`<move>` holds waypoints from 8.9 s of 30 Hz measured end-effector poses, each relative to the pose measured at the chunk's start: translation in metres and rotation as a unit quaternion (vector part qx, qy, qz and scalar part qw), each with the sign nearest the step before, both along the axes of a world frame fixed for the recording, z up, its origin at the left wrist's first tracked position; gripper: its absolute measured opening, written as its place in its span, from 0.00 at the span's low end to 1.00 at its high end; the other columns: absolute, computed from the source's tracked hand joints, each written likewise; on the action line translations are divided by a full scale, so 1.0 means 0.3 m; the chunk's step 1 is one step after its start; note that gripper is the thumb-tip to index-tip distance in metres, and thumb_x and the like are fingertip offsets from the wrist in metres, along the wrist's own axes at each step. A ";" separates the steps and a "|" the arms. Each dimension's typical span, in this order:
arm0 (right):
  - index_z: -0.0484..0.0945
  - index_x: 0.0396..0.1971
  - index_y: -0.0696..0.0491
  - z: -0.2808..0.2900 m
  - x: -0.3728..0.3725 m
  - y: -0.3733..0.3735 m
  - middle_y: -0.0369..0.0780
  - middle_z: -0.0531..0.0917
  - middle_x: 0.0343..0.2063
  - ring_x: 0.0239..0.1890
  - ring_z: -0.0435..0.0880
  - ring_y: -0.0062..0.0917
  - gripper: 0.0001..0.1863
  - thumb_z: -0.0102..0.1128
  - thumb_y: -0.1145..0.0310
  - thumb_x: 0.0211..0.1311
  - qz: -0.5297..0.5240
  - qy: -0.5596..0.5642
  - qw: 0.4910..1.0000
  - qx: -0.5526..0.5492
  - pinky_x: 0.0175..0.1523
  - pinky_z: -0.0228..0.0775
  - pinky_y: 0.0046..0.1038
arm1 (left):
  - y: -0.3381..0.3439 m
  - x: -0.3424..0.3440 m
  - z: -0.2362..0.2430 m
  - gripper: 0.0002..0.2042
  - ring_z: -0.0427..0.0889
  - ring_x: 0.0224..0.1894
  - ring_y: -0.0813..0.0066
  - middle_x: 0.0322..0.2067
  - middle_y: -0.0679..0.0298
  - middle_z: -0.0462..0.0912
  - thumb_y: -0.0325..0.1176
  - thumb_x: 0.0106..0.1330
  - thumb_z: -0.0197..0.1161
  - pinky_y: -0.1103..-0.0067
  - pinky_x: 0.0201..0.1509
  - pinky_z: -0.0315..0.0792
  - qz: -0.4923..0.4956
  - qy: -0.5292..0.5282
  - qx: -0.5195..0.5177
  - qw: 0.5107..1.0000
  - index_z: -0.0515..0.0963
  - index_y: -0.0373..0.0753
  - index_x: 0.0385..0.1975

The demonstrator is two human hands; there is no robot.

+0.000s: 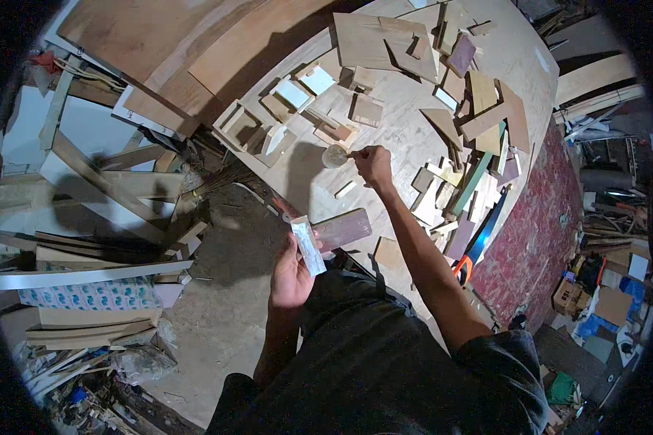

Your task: The recorder sands a wooden piece, checks fit, uses a hand saw, and applies glue to assemble a small wooden project.

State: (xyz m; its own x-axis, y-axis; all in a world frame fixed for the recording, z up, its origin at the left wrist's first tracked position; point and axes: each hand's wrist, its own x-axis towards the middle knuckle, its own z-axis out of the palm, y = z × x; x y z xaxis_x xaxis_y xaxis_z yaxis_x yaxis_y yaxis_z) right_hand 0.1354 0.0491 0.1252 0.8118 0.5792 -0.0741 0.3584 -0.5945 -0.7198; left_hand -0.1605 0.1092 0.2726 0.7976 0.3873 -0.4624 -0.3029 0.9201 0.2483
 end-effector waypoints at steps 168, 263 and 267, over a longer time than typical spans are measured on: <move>0.80 0.26 0.61 0.911 -0.438 -0.826 0.40 0.82 0.22 0.19 0.79 0.17 0.06 0.68 0.76 0.56 -0.035 0.190 0.937 0.292 0.20 0.68 0.18 | -0.298 0.139 0.253 0.05 0.84 0.33 0.79 0.33 0.64 0.85 0.29 0.65 0.63 0.83 0.37 0.78 -0.161 0.004 0.102 0.982 0.80 0.36 0.38; 0.75 0.14 0.60 0.914 -0.460 -0.905 0.36 0.76 0.12 0.11 0.72 0.14 0.19 0.63 0.67 0.63 -0.079 0.221 0.948 0.215 0.19 0.71 0.20 | -0.345 0.153 0.291 0.08 0.82 0.35 0.79 0.34 0.61 0.84 0.21 0.61 0.64 0.83 0.42 0.79 -0.124 0.036 0.335 0.933 0.81 0.28 0.39; 0.75 0.14 0.60 0.910 -0.464 -0.912 0.36 0.76 0.11 0.10 0.71 0.15 0.20 0.63 0.66 0.64 -0.058 0.236 0.948 0.206 0.20 0.72 0.22 | -0.344 0.157 0.290 0.08 0.83 0.35 0.78 0.34 0.60 0.84 0.21 0.61 0.64 0.82 0.41 0.80 -0.112 0.044 0.330 0.936 0.81 0.28 0.39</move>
